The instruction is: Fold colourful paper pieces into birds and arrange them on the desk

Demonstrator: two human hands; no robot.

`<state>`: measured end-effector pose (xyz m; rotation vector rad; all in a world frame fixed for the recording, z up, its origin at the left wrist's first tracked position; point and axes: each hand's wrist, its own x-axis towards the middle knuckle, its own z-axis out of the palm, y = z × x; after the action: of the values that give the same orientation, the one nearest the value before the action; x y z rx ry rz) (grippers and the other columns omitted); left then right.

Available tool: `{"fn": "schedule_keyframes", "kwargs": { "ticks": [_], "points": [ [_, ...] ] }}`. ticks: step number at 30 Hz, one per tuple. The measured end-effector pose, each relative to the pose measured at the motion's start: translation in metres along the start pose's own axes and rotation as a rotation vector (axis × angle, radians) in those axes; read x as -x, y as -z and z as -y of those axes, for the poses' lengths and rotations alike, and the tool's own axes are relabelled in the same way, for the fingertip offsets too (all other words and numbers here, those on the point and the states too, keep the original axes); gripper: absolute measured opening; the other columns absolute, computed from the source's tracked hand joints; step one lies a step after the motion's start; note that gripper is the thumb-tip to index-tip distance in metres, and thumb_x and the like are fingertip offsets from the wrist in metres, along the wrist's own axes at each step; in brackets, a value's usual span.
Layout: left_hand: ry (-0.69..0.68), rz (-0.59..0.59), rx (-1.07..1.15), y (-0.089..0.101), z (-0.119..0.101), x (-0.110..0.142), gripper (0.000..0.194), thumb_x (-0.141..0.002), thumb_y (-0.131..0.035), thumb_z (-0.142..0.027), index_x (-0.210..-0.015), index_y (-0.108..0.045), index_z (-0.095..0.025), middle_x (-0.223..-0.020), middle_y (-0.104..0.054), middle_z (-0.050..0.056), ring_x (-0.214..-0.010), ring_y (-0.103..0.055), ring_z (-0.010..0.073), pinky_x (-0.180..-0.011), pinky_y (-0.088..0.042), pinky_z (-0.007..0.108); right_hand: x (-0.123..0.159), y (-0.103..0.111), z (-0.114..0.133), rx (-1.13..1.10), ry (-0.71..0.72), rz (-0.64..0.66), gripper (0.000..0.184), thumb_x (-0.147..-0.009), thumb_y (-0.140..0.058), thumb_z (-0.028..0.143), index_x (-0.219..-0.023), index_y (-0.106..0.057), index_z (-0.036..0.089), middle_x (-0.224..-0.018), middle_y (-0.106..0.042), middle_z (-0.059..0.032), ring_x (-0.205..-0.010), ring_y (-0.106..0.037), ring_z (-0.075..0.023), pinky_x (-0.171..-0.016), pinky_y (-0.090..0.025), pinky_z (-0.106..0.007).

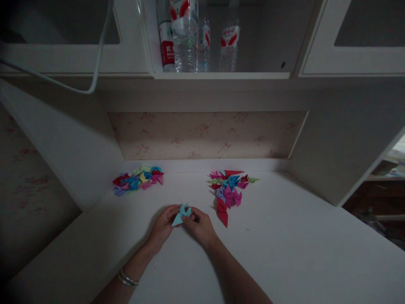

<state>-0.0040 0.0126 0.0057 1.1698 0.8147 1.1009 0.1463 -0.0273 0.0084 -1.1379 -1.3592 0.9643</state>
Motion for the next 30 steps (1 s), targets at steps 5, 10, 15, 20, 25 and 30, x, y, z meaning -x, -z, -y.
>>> {"fn": "schedule_keyframes", "kwargs": {
  "ticks": [5,10,15,20,25,30],
  "points": [
    [0.019,-0.018,-0.047,-0.001,-0.003,0.002,0.043,-0.061,-0.065,-0.012,-0.103,-0.057,-0.017,-0.096,-0.071,0.007,-0.079,-0.065,0.0183,-0.053,-0.046,0.021,0.001,0.000,0.000,0.006,-0.025,-0.001,0.029,-0.078,-0.063,0.045,-0.085,-0.065,0.016,-0.059,-0.039,0.0055,-0.055,-0.033,-0.0094,-0.051,-0.026,-0.022],
    [0.034,-0.050,-0.102,-0.001,-0.003,0.001,0.042,-0.059,-0.062,-0.012,-0.101,-0.059,-0.016,-0.096,-0.070,0.007,-0.075,-0.063,0.0168,-0.048,-0.041,0.019,0.002,0.001,0.003,0.047,-0.023,-0.005,0.031,-0.077,-0.063,0.046,-0.083,-0.065,0.016,-0.059,-0.042,0.0046,-0.056,-0.035,-0.0100,-0.053,-0.028,-0.022],
    [0.024,-0.031,-0.108,0.002,0.002,-0.001,0.039,-0.060,-0.060,-0.012,-0.099,-0.060,-0.015,-0.098,-0.069,0.008,-0.074,-0.062,0.0161,-0.047,-0.040,0.019,0.001,0.001,0.002,0.065,-0.031,-0.002,0.029,-0.079,-0.062,0.045,-0.084,-0.066,0.016,-0.059,-0.043,0.0048,-0.056,-0.035,-0.0099,-0.053,-0.029,-0.022],
    [0.004,-0.016,-0.111,0.005,0.007,-0.004,0.039,-0.061,-0.059,-0.012,-0.099,-0.060,-0.016,-0.098,-0.069,0.007,-0.072,-0.062,0.0152,-0.046,-0.039,0.019,0.000,0.000,-0.001,0.061,-0.032,-0.003,0.030,-0.079,-0.061,0.045,-0.079,-0.064,0.015,-0.059,-0.043,0.0045,-0.056,-0.037,-0.0100,-0.053,-0.029,-0.022],
    [-0.012,-0.011,-0.132,0.005,0.009,-0.004,0.039,-0.060,-0.057,-0.010,-0.098,-0.061,-0.016,-0.096,-0.070,0.006,-0.067,-0.060,0.0134,-0.045,-0.037,0.018,0.000,0.001,-0.002,0.033,-0.036,0.001,0.030,-0.079,-0.061,0.046,-0.080,-0.064,0.015,-0.059,-0.042,0.0048,-0.056,-0.037,-0.0099,-0.053,-0.029,-0.022],
    [0.001,-0.021,-0.140,0.004,0.008,-0.003,0.038,-0.060,-0.059,-0.012,-0.098,-0.061,-0.016,-0.094,-0.070,0.006,-0.065,-0.059,0.0128,-0.044,-0.036,0.018,0.001,0.001,-0.001,0.022,-0.033,0.004,0.031,-0.079,-0.061,0.046,-0.082,-0.065,0.015,-0.060,-0.042,0.0047,-0.056,-0.037,-0.0099,-0.054,-0.029,-0.022]
  ]
}}
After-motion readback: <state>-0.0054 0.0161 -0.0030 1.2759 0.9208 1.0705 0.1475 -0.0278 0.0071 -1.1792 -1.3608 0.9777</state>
